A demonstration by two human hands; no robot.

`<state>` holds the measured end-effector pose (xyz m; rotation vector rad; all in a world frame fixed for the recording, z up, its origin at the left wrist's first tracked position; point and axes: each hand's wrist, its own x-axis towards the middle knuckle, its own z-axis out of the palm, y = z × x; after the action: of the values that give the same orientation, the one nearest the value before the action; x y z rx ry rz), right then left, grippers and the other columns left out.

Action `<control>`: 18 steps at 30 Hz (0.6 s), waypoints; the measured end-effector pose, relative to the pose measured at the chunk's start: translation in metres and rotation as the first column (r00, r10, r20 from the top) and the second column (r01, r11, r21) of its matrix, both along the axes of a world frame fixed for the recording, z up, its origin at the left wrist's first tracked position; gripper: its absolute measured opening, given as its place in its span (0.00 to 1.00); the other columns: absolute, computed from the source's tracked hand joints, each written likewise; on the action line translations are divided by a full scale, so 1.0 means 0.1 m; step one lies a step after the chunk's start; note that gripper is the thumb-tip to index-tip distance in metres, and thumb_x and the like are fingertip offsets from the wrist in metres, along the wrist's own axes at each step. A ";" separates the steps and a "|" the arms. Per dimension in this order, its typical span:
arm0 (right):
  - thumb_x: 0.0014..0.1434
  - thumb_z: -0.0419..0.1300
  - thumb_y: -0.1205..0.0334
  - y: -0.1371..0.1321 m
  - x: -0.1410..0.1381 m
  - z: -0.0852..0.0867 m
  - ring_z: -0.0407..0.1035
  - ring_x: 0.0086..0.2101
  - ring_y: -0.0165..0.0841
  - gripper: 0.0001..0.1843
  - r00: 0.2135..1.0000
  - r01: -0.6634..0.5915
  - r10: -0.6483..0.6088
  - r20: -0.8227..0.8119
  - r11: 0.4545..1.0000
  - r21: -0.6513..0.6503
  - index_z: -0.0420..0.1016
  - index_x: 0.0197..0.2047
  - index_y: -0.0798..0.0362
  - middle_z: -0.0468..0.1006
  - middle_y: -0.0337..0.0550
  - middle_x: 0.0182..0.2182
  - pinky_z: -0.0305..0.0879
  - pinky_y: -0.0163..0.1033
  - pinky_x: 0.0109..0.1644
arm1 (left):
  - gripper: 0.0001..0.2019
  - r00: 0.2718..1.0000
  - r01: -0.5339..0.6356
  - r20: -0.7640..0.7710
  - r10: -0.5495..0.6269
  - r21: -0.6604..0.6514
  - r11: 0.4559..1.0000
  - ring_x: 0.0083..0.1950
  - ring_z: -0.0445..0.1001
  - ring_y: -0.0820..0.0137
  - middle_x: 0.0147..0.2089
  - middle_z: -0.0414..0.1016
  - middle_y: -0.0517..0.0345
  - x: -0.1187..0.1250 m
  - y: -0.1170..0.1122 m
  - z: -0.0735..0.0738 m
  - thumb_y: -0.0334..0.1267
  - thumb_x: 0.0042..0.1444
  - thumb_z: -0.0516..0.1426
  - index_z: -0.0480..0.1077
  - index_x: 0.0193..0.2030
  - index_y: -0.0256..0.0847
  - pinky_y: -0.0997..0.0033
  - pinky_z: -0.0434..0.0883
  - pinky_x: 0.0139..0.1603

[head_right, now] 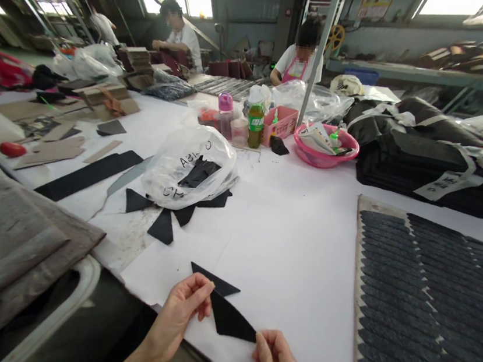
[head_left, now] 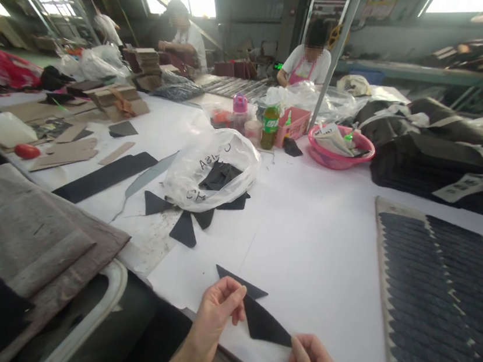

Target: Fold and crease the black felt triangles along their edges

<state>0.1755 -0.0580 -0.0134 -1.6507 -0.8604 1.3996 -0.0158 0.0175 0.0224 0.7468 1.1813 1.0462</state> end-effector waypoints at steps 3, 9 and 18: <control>0.59 0.53 0.37 0.27 -0.22 0.15 0.65 0.20 0.30 0.24 0.996 -0.087 0.087 0.000 0.989 0.122 0.67 0.30 0.51 0.69 0.36 0.20 0.61 0.33 0.23 | 0.13 0.990 -0.139 -0.004 0.139 0.050 0.989 0.24 0.66 0.78 0.25 0.70 0.61 -0.22 0.08 0.06 0.46 0.57 0.60 0.69 0.35 0.36 0.79 0.61 0.25; 0.59 0.59 0.65 0.78 -0.62 0.34 0.69 0.34 0.38 0.01 0.614 -0.383 0.150 0.775 0.915 0.125 0.70 0.35 0.50 0.73 0.43 0.35 0.61 0.39 0.33 | 0.18 0.911 -0.341 -0.167 0.378 0.212 0.916 0.28 0.70 0.75 0.31 0.72 0.61 -0.68 0.16 -0.06 0.46 0.55 0.61 0.66 0.47 0.38 0.78 0.67 0.27; 0.48 0.72 0.56 0.96 -1.01 0.43 0.69 0.41 0.44 0.18 0.272 -0.515 0.207 0.940 0.856 -0.040 0.73 0.40 0.53 0.76 0.46 0.37 0.61 0.43 0.42 | 0.11 0.769 0.039 -0.584 0.261 0.450 0.892 0.43 0.76 0.66 0.45 0.73 0.52 -0.76 -0.03 -0.41 0.42 0.60 0.54 0.71 0.45 0.40 0.67 0.76 0.42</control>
<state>0.0750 0.0383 0.0299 -2.0493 -2.1270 0.3406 -0.0918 0.0144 -0.0190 1.4921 1.5973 1.2271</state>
